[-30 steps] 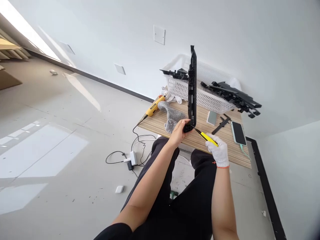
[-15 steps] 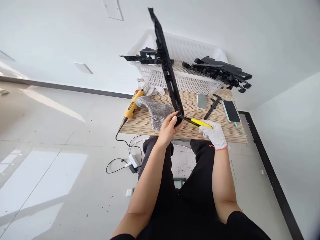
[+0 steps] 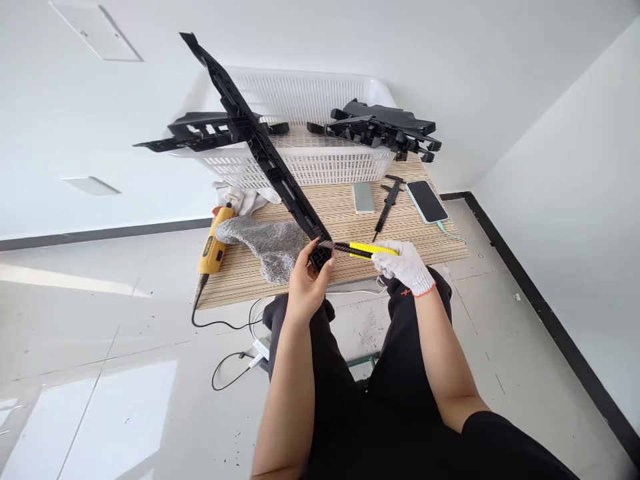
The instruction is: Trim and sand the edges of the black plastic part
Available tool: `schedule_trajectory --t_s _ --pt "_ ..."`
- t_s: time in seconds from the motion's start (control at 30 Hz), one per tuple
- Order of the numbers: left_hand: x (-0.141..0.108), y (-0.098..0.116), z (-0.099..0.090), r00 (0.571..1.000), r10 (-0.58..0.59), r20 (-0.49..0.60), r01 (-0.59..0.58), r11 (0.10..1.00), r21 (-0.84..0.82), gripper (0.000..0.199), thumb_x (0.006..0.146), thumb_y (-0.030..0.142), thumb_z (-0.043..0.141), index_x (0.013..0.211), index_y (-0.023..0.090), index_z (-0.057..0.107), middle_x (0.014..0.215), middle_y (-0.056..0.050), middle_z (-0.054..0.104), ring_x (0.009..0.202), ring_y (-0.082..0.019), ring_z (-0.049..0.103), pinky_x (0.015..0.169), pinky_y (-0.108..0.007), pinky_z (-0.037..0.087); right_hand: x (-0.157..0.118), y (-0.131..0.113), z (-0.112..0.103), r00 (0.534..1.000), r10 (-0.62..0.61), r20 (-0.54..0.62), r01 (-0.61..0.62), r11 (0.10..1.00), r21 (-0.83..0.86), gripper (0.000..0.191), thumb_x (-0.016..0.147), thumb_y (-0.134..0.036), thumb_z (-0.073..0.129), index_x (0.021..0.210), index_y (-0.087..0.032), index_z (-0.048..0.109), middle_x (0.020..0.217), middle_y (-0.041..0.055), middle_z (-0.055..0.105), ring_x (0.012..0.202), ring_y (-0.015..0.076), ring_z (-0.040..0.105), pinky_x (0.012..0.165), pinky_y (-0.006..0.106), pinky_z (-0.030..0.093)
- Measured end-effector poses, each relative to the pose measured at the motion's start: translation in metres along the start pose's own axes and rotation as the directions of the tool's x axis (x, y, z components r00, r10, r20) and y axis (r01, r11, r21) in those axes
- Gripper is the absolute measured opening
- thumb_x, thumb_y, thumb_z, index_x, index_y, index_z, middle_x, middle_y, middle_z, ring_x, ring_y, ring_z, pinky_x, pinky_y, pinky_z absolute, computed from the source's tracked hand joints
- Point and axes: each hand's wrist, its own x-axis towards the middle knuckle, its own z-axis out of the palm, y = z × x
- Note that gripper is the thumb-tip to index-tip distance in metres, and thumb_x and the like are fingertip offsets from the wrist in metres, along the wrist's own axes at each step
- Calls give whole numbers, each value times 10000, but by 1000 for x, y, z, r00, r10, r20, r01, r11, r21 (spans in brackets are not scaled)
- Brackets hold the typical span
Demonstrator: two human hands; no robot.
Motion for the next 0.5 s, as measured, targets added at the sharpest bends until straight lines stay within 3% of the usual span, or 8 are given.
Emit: schedule_trajectory --t_s 0.07,0.13,0.33,0.43,0.5 --pt "0 -1 -1 999 2 51 -5 999 54 607 874 474 751 1372 192 548 1293 -146 710 1195 -278 705 1080 -458 543 -2 0 -1 1000 0 13 1 998 -60 479 709 -425 818 1098 -150 770 627 -16 609 493 69 460 415 190 333" --pt "1 -2 -3 995 21 96 -26 998 54 573 879 473 744 1337 194 543 1265 -143 719 1181 -278 712 1049 -461 561 -5 0 0 997 -46 -54 40 994 -101 487 725 -452 807 1116 -163 775 683 0 644 524 78 491 432 197 374" --pt "1 1 -1 997 -8 82 6 1000 25 410 872 443 753 1139 204 555 1089 -104 763 1061 -251 748 935 -400 596 -12 -1 0 989 -145 -20 131 937 -325 557 736 -552 794 1146 -176 786 732 25 675 563 105 540 479 224 416" --pt "-1 1 0 994 -46 95 49 998 -27 421 866 461 750 1128 211 535 1093 -101 767 1064 -257 750 926 -402 595 -10 1 -2 983 -156 -98 121 947 -297 573 732 -569 777 1138 -164 778 704 21 666 550 111 536 473 232 408" --pt "-1 1 0 992 -56 114 59 998 -21 422 863 474 749 1114 204 542 1093 -104 764 1070 -265 747 942 -414 588 -9 3 -3 991 -107 -78 85 966 -243 571 721 -565 782 1122 -159 772 657 3 637 519 101 501 455 230 384"
